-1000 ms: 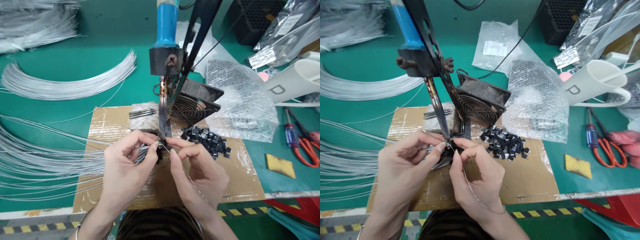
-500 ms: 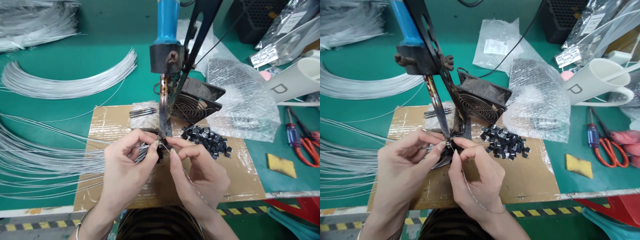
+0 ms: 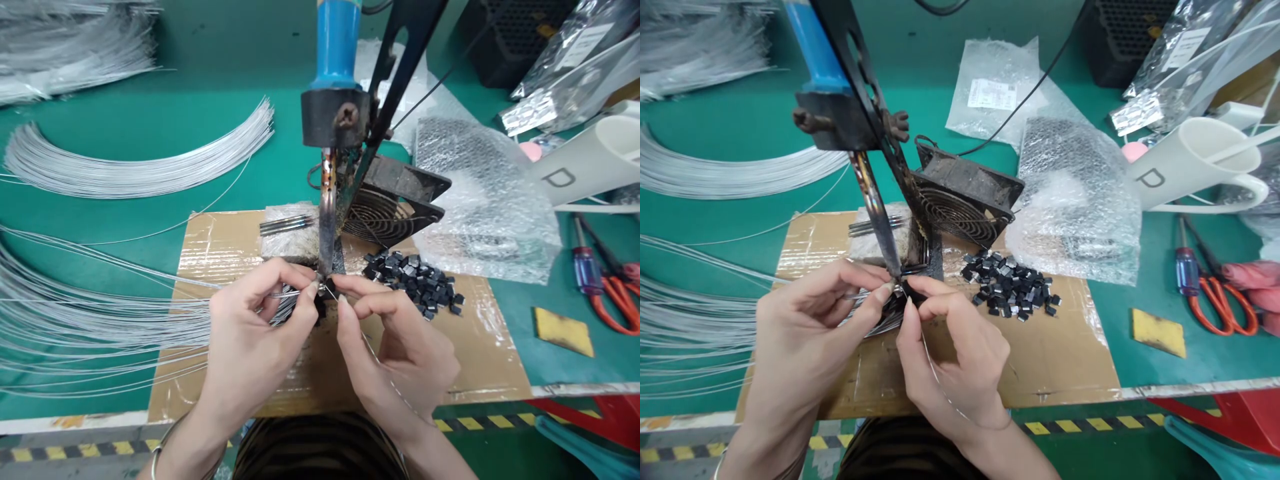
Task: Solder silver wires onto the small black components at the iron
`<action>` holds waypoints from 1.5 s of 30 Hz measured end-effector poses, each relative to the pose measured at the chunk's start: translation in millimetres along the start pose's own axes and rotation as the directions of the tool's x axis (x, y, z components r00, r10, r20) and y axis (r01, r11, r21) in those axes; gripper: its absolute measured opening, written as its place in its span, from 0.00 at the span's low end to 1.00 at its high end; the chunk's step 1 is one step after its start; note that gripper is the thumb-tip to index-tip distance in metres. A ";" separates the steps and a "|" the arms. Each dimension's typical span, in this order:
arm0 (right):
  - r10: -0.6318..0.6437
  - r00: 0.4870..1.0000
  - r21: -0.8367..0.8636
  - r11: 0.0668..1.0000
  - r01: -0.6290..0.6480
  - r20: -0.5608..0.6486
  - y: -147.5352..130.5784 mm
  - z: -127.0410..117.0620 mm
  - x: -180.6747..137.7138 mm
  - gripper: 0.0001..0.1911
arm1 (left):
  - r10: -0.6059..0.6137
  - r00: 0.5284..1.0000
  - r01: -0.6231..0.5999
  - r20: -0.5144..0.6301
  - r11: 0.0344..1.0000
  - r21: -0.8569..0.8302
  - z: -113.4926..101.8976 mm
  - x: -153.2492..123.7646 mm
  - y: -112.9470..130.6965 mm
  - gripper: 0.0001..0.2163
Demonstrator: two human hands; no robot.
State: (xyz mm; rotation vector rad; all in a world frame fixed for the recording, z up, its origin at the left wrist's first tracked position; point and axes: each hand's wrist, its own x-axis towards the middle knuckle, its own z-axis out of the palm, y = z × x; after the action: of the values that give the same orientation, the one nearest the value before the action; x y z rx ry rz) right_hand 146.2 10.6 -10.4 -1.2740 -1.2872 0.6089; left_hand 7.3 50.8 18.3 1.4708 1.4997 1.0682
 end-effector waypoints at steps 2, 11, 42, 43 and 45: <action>-0.012 1.000 -0.003 1.000 0.012 -0.004 -0.3 0.5 0.4 0.14 | 0.004 1.000 -0.004 0.003 1.000 0.007 0.7 0.7 -0.5 0.06; -0.028 1.000 -0.021 0.999 0.027 -0.014 -0.5 0.9 0.8 0.13 | -0.004 1.000 0.004 -0.006 1.000 0.000 0.8 1.2 0.6 0.05; -0.082 0.996 -0.117 0.990 0.077 -0.039 -2.4 2.6 2.6 0.13 | 0.019 1.000 -0.020 0.005 0.997 0.070 0.8 -0.9 1.4 0.06; -0.088 0.995 -0.117 0.990 0.083 -0.043 -2.5 2.8 2.7 0.13 | 0.020 1.000 -0.021 0.006 0.997 0.068 0.8 -1.1 1.3 0.06; -0.094 0.994 -0.113 0.990 0.088 -0.047 -2.7 3.2 3.1 0.13 | 0.020 1.000 -0.020 0.006 0.998 0.065 1.1 -1.3 0.9 0.06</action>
State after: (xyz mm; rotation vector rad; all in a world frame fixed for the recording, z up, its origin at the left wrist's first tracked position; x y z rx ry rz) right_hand 143.2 13.7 -7.5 -1.3056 -1.3431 0.4412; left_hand 8.7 49.5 18.8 1.5353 1.5316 1.0349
